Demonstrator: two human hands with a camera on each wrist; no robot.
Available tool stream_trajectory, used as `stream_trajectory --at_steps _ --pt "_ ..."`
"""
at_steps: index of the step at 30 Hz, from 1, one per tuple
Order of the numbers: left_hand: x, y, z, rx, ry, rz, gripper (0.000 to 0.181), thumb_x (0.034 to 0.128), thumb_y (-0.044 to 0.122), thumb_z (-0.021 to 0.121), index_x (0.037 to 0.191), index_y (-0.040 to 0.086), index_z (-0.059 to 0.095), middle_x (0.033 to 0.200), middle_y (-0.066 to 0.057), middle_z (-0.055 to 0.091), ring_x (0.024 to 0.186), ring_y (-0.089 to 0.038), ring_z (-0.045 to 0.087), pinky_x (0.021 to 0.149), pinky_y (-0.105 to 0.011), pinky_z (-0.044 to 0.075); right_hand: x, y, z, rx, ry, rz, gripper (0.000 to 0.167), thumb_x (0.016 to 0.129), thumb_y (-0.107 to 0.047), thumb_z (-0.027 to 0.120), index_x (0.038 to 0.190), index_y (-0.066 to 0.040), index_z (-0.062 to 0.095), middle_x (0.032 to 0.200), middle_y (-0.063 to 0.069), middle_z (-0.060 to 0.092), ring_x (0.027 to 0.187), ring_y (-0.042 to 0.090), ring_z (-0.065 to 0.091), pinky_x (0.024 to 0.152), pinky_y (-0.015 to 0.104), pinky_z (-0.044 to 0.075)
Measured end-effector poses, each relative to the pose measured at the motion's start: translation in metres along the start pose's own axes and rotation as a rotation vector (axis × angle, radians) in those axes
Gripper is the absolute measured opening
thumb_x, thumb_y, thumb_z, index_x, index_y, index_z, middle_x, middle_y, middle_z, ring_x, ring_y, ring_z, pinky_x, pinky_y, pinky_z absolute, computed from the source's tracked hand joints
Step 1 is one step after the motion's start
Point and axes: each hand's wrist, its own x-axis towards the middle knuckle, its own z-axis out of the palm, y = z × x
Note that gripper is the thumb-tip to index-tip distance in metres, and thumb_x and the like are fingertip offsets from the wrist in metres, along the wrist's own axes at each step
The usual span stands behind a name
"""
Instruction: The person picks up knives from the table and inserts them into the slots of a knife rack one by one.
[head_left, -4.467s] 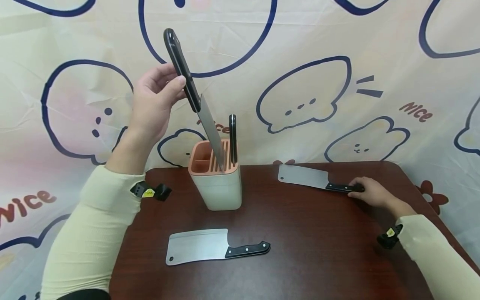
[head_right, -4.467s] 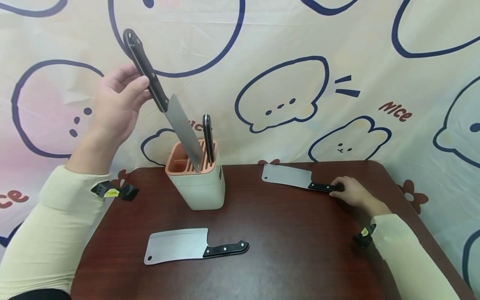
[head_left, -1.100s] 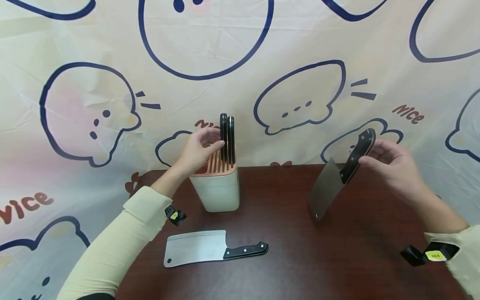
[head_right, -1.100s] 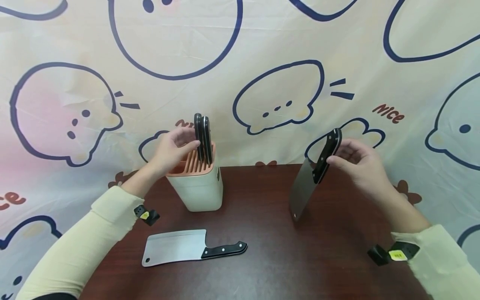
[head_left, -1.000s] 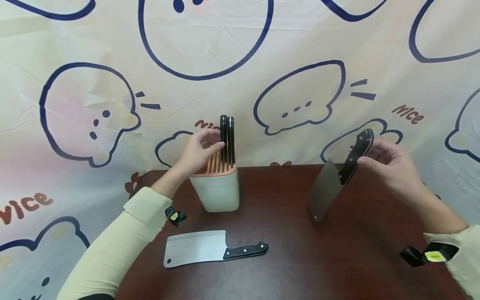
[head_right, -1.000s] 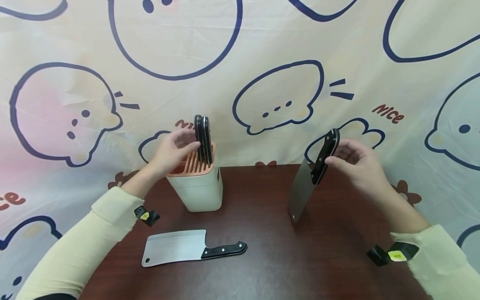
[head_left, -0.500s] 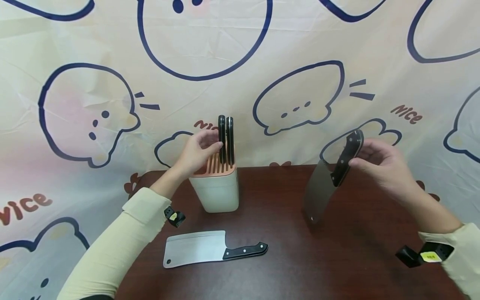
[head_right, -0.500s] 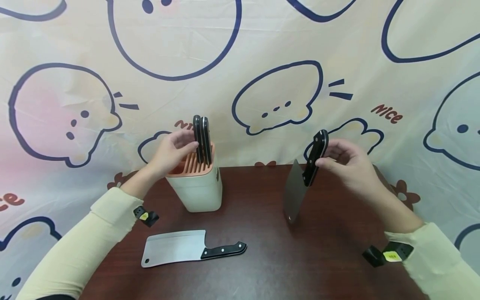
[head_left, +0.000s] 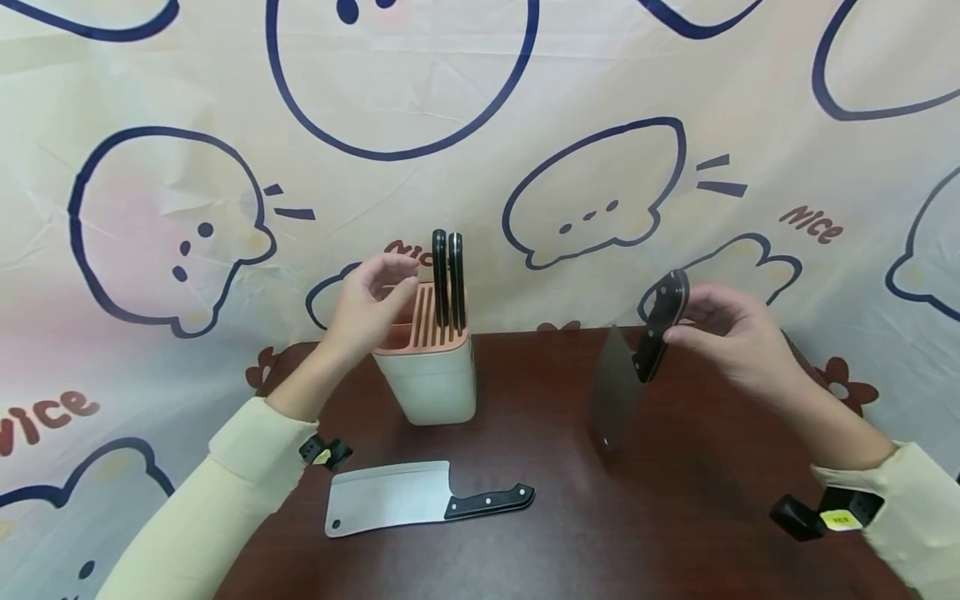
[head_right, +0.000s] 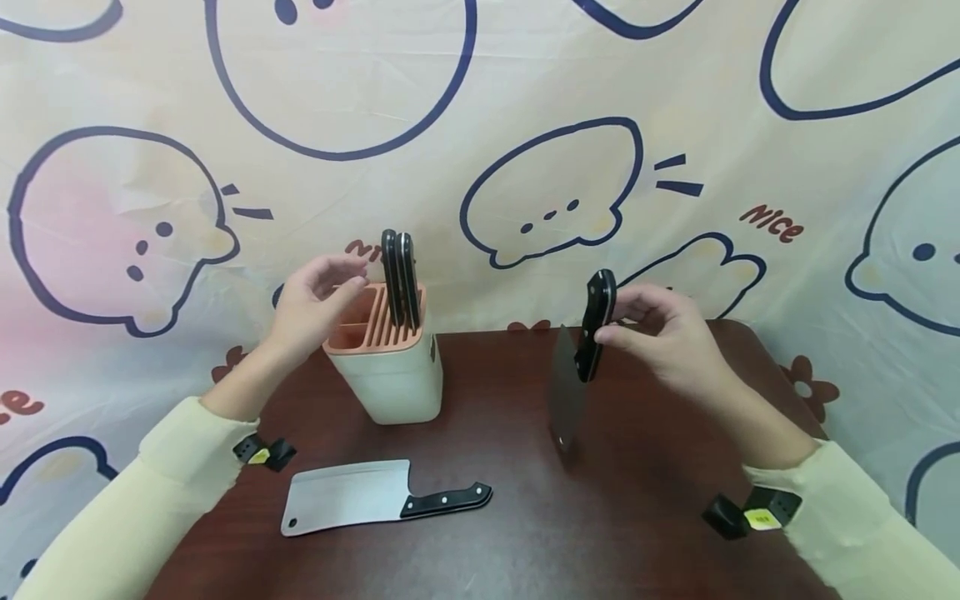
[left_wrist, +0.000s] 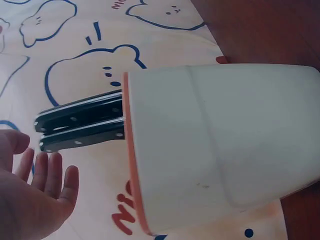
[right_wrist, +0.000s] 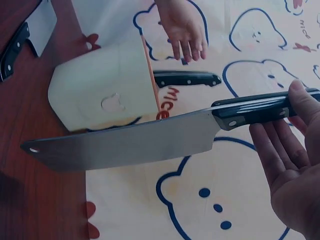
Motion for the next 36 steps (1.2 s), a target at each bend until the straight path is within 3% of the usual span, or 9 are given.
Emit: stream_trajectory --at_steps 6,11,19,25,29,36 --pt "-0.011 0.013 -0.003 0.001 0.028 -0.005 0.031 0.1030 0.020 0.062 0.129 0.003 0.060 0.126 -0.009 0.064 0.118 -0.018 0.059 0.112 -0.043 0.044 0.000 -0.006 0.013 -0.038 -0.007 0.008 0.029 0.088 0.012 0.070 0.115 0.001 0.069 0.106 0.000 0.072 0.094 0.012 0.070 0.083 0.018 0.055" --pt "-0.018 0.026 0.003 -0.031 -0.025 0.010 0.030 0.1027 0.015 0.061 0.130 0.002 0.060 0.125 -0.010 0.064 0.116 -0.016 0.060 0.109 -0.039 0.046 0.001 -0.009 0.025 -0.057 -0.005 0.015 0.027 0.087 0.009 0.074 0.112 -0.001 0.071 0.102 0.000 0.073 0.089 0.013 0.069 0.078 0.019 0.056" --pt "-0.029 0.041 0.029 -0.104 -0.146 0.052 0.032 0.1001 0.007 0.064 0.131 0.003 0.061 0.124 -0.010 0.066 0.116 -0.018 0.062 0.104 -0.031 0.050 0.006 -0.008 0.048 0.070 -0.013 0.007 0.028 0.086 0.010 0.074 0.112 -0.001 0.072 0.101 0.004 0.074 0.090 0.016 0.072 0.080 0.023 0.059" --pt "-0.035 0.048 0.050 -0.131 -0.232 0.063 0.033 0.0990 0.006 0.065 0.132 0.002 0.062 0.125 -0.011 0.067 0.115 -0.025 0.066 0.100 -0.029 0.052 0.010 -0.006 0.065 0.064 -0.009 0.009 0.028 0.087 0.006 0.076 0.114 0.003 0.070 0.106 0.001 0.074 0.093 0.017 0.072 0.084 0.025 0.058" --pt "-0.038 0.051 0.062 -0.154 -0.265 0.061 0.032 0.0992 0.006 0.064 0.131 0.002 0.062 0.125 -0.010 0.067 0.115 -0.022 0.066 0.100 -0.030 0.053 0.013 -0.007 0.077 0.072 -0.005 0.014 0.029 0.087 0.004 0.077 0.115 0.006 0.069 0.108 0.001 0.074 0.094 0.018 0.072 0.087 0.026 0.058" --pt "-0.043 0.050 0.080 -0.194 -0.329 0.098 0.030 0.0992 0.006 0.064 0.129 0.003 0.063 0.125 -0.011 0.067 0.117 -0.027 0.065 0.100 -0.033 0.053 0.019 -0.009 0.094 0.071 -0.001 0.001 0.032 0.085 0.002 0.080 0.116 0.003 0.071 0.110 0.005 0.074 0.098 0.018 0.072 0.089 0.028 0.058"
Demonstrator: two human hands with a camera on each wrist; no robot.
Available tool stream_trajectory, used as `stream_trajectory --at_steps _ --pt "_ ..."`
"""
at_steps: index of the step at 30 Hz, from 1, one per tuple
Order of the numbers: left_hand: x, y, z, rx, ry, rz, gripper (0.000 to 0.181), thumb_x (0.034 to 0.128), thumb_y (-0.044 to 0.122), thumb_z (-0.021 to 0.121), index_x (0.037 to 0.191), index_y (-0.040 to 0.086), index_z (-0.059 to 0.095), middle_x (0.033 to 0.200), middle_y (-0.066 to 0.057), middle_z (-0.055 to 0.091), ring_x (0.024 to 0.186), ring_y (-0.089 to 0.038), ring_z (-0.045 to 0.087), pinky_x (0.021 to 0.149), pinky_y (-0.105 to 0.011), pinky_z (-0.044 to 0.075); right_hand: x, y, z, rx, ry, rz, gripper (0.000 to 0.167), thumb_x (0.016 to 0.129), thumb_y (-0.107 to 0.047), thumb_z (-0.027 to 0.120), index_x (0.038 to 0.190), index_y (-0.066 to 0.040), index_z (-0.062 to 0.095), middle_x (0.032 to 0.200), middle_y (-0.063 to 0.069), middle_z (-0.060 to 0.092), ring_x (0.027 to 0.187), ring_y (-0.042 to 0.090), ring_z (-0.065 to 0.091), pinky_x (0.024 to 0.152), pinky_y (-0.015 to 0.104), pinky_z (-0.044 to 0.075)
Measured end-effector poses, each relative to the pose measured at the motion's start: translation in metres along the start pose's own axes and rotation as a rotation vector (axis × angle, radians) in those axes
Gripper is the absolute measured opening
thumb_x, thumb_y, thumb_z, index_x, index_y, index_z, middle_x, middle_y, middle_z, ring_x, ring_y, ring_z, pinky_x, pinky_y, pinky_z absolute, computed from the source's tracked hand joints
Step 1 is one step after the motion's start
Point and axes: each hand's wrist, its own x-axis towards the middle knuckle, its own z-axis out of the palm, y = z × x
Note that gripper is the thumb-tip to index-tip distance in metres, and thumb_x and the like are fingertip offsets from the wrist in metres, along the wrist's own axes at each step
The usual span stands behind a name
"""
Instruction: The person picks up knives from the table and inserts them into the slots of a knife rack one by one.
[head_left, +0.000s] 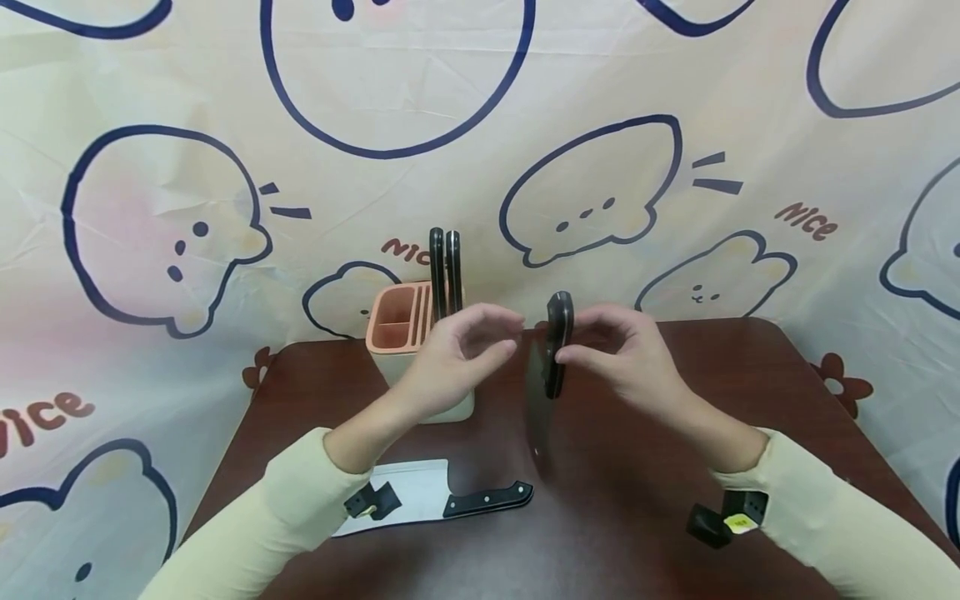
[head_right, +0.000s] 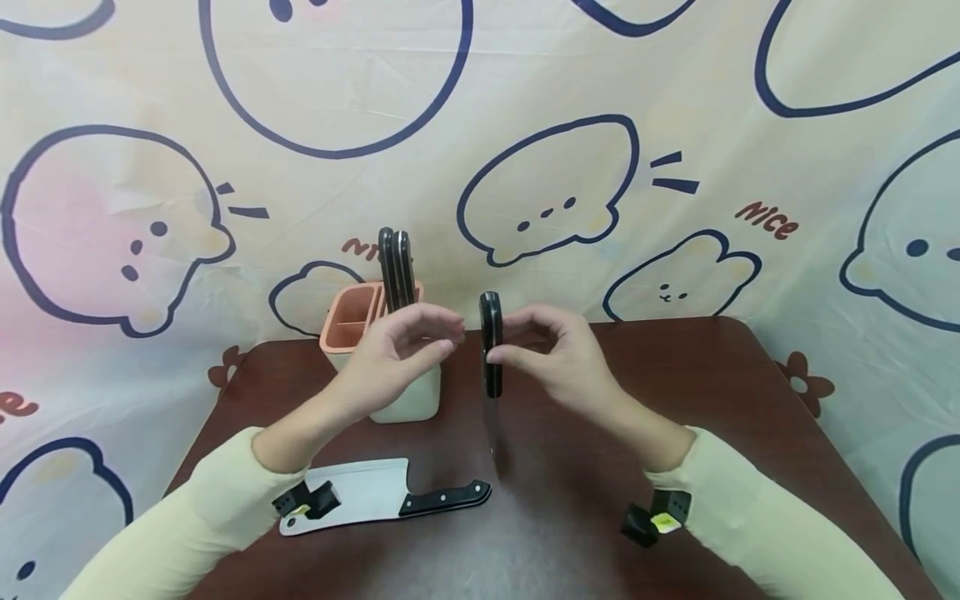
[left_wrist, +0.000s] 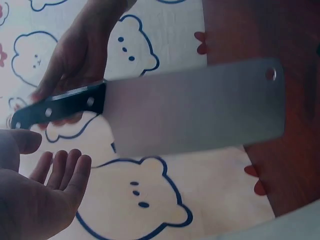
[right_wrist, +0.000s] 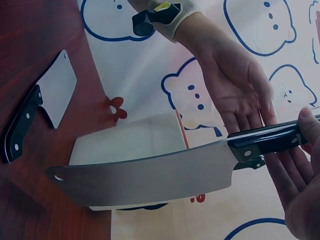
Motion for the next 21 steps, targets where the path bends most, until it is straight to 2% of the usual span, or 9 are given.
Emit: stream_trajectory --at_steps 4,8,16,21 --pt "0.000 -0.002 0.010 -0.011 -0.043 0.014 0.030 0.0984 0.004 0.064 0.129 0.003 0.063 0.124 -0.009 0.067 0.116 -0.026 0.066 0.100 -0.031 0.053 0.003 0.000 0.007 0.023 -0.001 -0.026 0.031 0.085 0.003 0.079 0.115 0.001 0.071 0.111 0.009 0.073 0.101 0.021 0.071 0.091 0.030 0.057" --pt "-0.001 -0.003 0.017 0.006 -0.051 0.005 0.031 0.0966 0.005 0.067 0.127 0.003 0.063 0.122 -0.008 0.068 0.110 -0.018 0.067 0.098 -0.030 0.054 0.006 0.001 0.012 0.025 0.007 -0.038 0.029 0.086 0.003 0.079 0.114 0.001 0.071 0.108 0.008 0.073 0.099 0.021 0.071 0.092 0.030 0.057" --pt "-0.001 -0.003 0.021 0.008 -0.032 0.004 0.038 0.0912 0.005 0.075 0.127 0.003 0.063 0.115 -0.008 0.069 0.100 -0.017 0.068 0.089 -0.030 0.058 0.008 0.002 0.018 0.023 0.033 -0.042 0.028 0.086 0.003 0.078 0.113 0.002 0.071 0.104 0.006 0.072 0.095 0.020 0.072 0.089 0.029 0.058" --pt "-0.002 -0.004 0.022 0.021 0.009 0.006 0.034 0.0902 0.005 0.077 0.122 0.002 0.064 0.112 -0.008 0.069 0.095 -0.016 0.069 0.086 -0.031 0.058 0.009 0.003 0.022 0.033 0.023 -0.040 0.028 0.087 0.002 0.078 0.114 0.000 0.071 0.105 0.006 0.072 0.095 0.021 0.071 0.088 0.030 0.058"
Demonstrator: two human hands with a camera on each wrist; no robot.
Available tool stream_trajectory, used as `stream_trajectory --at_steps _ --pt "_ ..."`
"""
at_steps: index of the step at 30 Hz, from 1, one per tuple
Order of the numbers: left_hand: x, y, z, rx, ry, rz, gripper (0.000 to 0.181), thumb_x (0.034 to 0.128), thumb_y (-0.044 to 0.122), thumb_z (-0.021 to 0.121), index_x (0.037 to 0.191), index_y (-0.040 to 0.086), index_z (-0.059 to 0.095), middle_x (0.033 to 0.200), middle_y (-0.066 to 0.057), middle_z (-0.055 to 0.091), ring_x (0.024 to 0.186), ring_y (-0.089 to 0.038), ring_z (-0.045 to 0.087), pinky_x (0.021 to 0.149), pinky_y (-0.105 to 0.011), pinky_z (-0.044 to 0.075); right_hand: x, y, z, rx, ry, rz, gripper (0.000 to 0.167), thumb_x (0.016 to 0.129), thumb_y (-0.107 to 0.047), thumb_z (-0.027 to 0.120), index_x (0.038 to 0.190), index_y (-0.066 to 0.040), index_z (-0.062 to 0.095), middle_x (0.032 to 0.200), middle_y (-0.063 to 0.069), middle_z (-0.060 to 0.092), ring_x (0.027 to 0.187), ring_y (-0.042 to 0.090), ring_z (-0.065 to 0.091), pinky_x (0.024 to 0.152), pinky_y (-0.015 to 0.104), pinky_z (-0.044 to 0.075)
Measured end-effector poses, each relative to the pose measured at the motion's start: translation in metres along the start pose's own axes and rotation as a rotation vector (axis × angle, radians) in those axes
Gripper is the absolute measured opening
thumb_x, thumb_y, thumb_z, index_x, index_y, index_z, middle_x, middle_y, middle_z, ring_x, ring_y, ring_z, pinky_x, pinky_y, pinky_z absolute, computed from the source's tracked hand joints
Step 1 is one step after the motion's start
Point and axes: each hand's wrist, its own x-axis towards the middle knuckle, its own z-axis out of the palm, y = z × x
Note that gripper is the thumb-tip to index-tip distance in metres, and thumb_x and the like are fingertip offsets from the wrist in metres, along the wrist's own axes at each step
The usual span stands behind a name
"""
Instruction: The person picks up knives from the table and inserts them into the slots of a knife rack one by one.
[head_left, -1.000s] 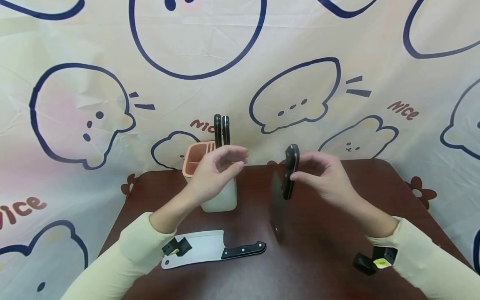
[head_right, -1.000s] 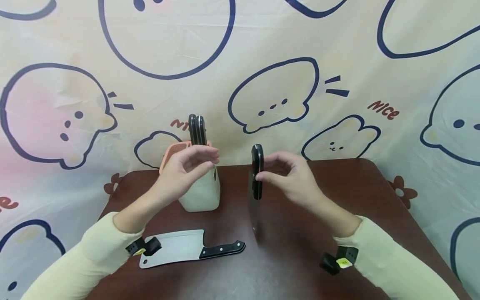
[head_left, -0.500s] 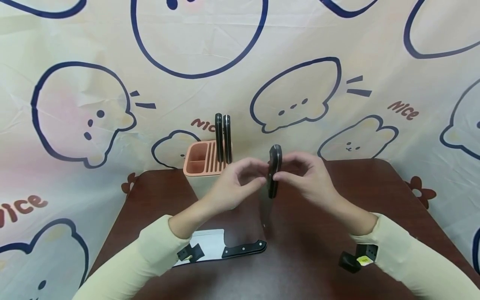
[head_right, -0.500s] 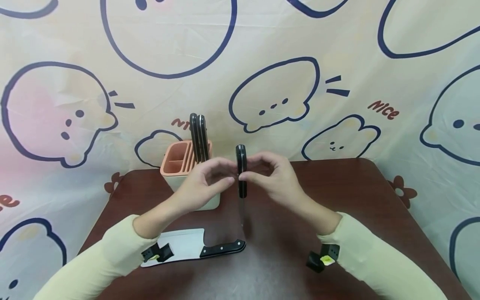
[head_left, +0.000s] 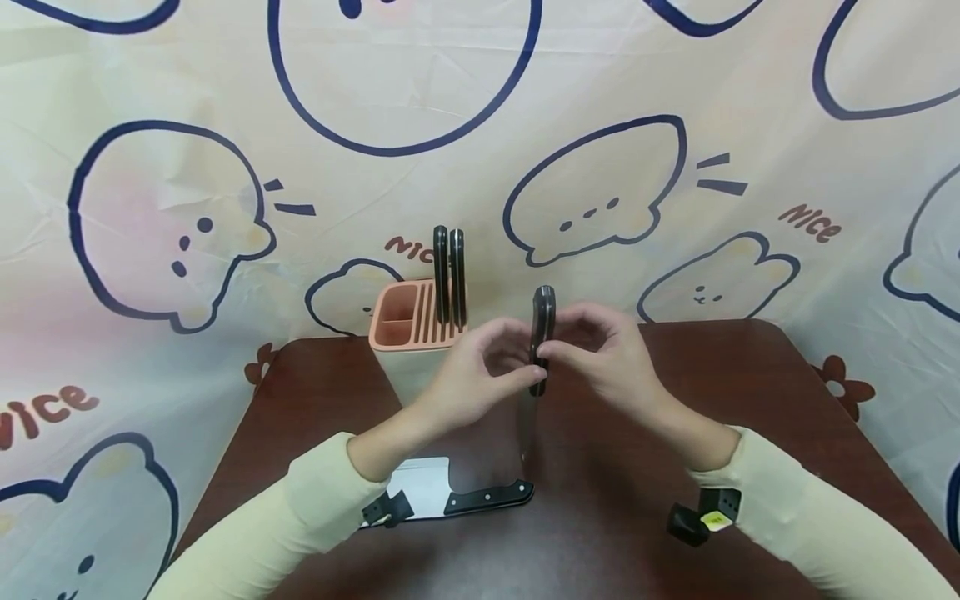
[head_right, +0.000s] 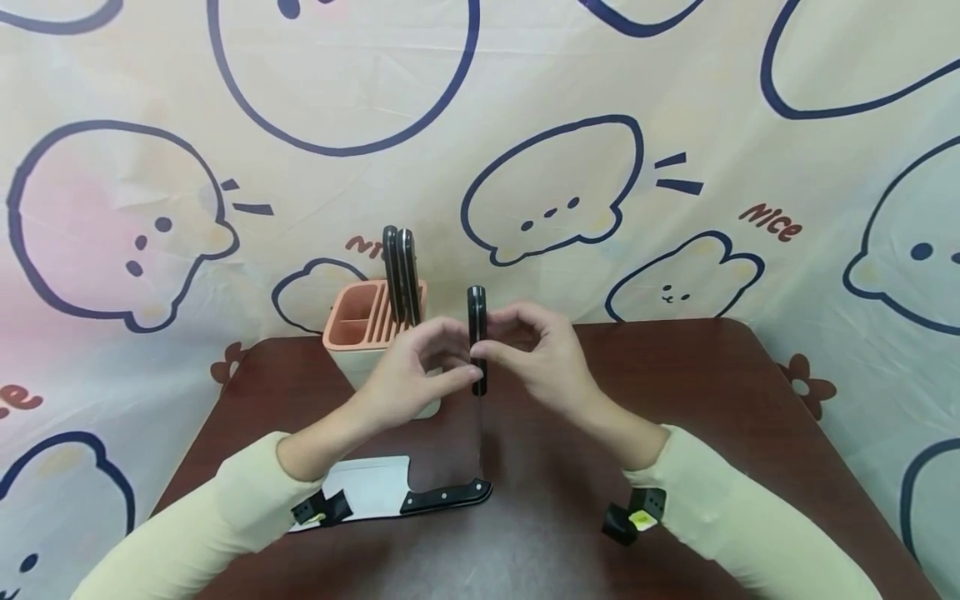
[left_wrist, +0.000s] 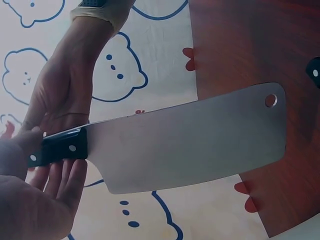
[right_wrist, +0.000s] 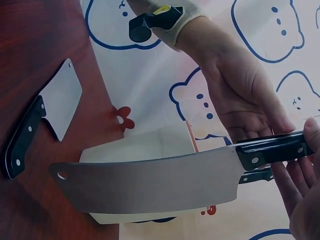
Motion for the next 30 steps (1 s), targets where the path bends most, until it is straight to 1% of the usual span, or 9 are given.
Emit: stream_trajectory --at_steps 5,8,12,16,20,25,30 --pt "-0.001 -0.003 0.000 0.014 0.036 -0.002 0.029 0.0905 0.004 0.076 0.118 0.001 0.066 0.109 -0.009 0.070 0.093 -0.016 0.069 0.084 -0.032 0.059 0.000 0.001 0.001 -0.012 -0.011 0.024 0.029 0.088 -0.001 0.079 0.116 -0.001 0.070 0.106 0.006 0.072 0.095 0.021 0.071 0.091 0.029 0.057" --pt "-0.002 -0.003 -0.002 0.030 0.044 -0.016 0.029 0.0915 0.006 0.075 0.119 0.001 0.066 0.111 -0.009 0.070 0.094 -0.017 0.069 0.084 -0.031 0.059 0.000 0.003 0.000 -0.024 -0.019 0.046 0.033 0.089 -0.004 0.078 0.121 -0.002 0.069 0.106 0.007 0.071 0.096 0.022 0.070 0.091 0.029 0.057" --pt "-0.003 0.001 -0.008 0.049 0.064 -0.038 0.031 0.0925 0.008 0.075 0.121 0.002 0.066 0.112 -0.008 0.070 0.095 -0.018 0.069 0.084 -0.032 0.059 -0.001 0.008 -0.005 -0.032 -0.021 0.081 0.034 0.096 -0.008 0.072 0.128 -0.002 0.065 0.106 0.009 0.069 0.093 0.022 0.071 0.088 0.028 0.058" --pt "-0.005 0.006 -0.017 0.062 0.083 -0.058 0.033 0.0923 0.011 0.075 0.123 0.003 0.066 0.113 -0.007 0.070 0.097 -0.018 0.069 0.086 -0.033 0.059 -0.001 0.016 -0.013 -0.057 -0.020 0.126 0.031 0.102 -0.015 0.064 0.130 -0.004 0.064 0.114 0.009 0.069 0.093 0.020 0.072 0.088 0.028 0.058" --pt "-0.007 0.011 -0.025 0.084 0.094 -0.076 0.035 0.0923 0.013 0.075 0.125 0.004 0.065 0.115 -0.007 0.069 0.099 -0.019 0.069 0.090 -0.034 0.058 -0.003 0.026 -0.018 -0.079 -0.047 0.165 0.032 0.103 -0.018 0.063 0.132 -0.005 0.064 0.123 0.007 0.069 0.099 0.020 0.071 0.089 0.030 0.058" --pt "-0.009 0.019 -0.036 0.106 0.113 -0.094 0.037 0.0928 0.014 0.075 0.127 0.005 0.064 0.117 -0.008 0.068 0.102 -0.020 0.068 0.092 -0.036 0.058 -0.007 0.043 -0.021 -0.109 -0.118 0.216 0.035 0.103 -0.019 0.063 0.136 -0.009 0.063 0.131 0.007 0.067 0.111 0.021 0.068 0.094 0.037 0.057" --pt "-0.013 0.024 -0.047 0.149 0.134 -0.100 0.039 0.0931 0.015 0.075 0.129 0.004 0.063 0.118 -0.009 0.068 0.104 -0.021 0.067 0.091 -0.038 0.058 -0.013 0.054 -0.019 -0.213 -0.189 0.230 0.040 0.101 -0.025 0.066 0.139 -0.015 0.062 0.139 0.004 0.063 0.125 0.022 0.062 0.104 0.046 0.051"
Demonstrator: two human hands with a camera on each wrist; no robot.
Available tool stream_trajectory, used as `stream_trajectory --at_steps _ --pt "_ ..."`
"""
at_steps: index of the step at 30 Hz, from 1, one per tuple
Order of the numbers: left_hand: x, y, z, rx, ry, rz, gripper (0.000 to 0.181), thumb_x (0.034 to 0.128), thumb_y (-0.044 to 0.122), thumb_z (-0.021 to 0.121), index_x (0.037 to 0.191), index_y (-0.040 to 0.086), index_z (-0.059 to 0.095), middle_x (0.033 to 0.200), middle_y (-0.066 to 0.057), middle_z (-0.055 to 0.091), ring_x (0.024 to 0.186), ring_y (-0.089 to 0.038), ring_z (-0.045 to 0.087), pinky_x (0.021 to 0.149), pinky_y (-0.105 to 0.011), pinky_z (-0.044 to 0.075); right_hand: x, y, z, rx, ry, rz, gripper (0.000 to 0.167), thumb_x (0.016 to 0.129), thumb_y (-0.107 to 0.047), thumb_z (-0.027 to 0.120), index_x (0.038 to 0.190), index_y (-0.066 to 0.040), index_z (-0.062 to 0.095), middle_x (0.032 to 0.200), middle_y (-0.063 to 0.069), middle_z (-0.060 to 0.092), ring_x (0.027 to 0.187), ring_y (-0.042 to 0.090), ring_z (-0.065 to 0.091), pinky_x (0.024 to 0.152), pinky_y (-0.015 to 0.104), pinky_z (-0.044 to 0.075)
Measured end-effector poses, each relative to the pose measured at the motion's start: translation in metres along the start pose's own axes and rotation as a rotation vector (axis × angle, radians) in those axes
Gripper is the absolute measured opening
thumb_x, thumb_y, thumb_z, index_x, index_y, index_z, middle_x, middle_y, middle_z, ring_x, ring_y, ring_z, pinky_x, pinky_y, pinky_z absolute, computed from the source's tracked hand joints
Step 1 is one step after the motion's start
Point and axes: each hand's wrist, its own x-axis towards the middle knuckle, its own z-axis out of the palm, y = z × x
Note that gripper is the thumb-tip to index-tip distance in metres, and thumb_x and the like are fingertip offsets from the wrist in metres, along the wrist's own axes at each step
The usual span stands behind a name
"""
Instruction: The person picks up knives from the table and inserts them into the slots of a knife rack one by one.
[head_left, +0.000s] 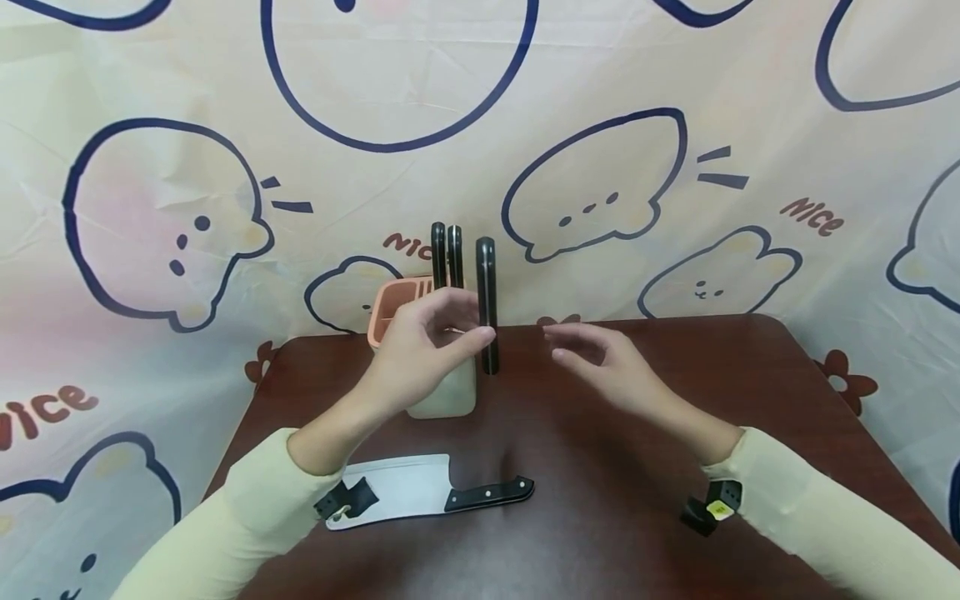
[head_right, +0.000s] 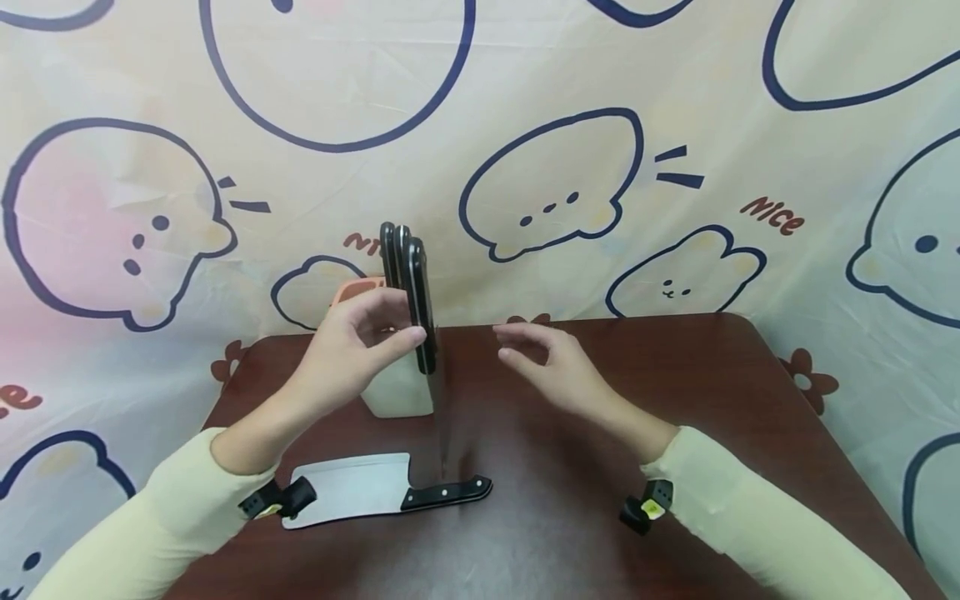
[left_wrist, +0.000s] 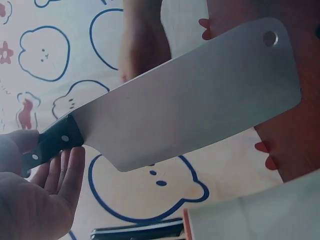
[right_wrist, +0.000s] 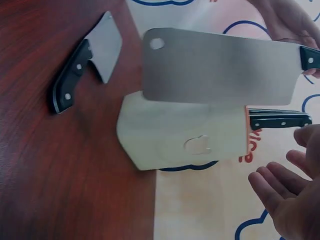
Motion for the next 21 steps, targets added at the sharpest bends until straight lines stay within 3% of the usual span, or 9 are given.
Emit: stream_trajectory --at_steps 6,15,21 --pt "-0.001 0.004 -0.015 0.028 0.041 0.004 0.038 0.0930 0.013 0.075 0.128 0.003 0.064 0.118 -0.010 0.064 0.104 -0.022 0.066 0.092 -0.034 0.058 -0.007 0.009 0.010 -0.085 -0.073 -0.022 0.048 0.098 -0.026 0.071 0.143 -0.017 0.059 0.142 0.002 0.061 0.131 0.023 0.057 0.106 0.054 0.047" --pt "-0.009 0.009 -0.038 -0.017 0.070 0.032 0.035 0.0969 0.013 0.070 0.130 0.004 0.063 0.111 -0.007 0.069 0.102 -0.020 0.066 0.090 -0.024 0.055 -0.022 0.023 0.032 -0.143 -0.167 -0.084 0.056 0.095 -0.027 0.075 0.146 -0.018 0.055 0.146 0.001 0.057 0.134 0.024 0.053 0.107 0.049 0.048" --pt "-0.010 0.014 -0.053 -0.010 0.130 0.036 0.035 0.0978 0.014 0.069 0.130 0.001 0.063 0.113 -0.009 0.069 0.101 -0.020 0.067 0.089 -0.022 0.055 -0.028 0.036 0.046 -0.148 -0.223 -0.084 0.059 0.095 -0.031 0.075 0.148 -0.017 0.053 0.147 0.003 0.056 0.134 0.026 0.054 0.106 0.047 0.049"
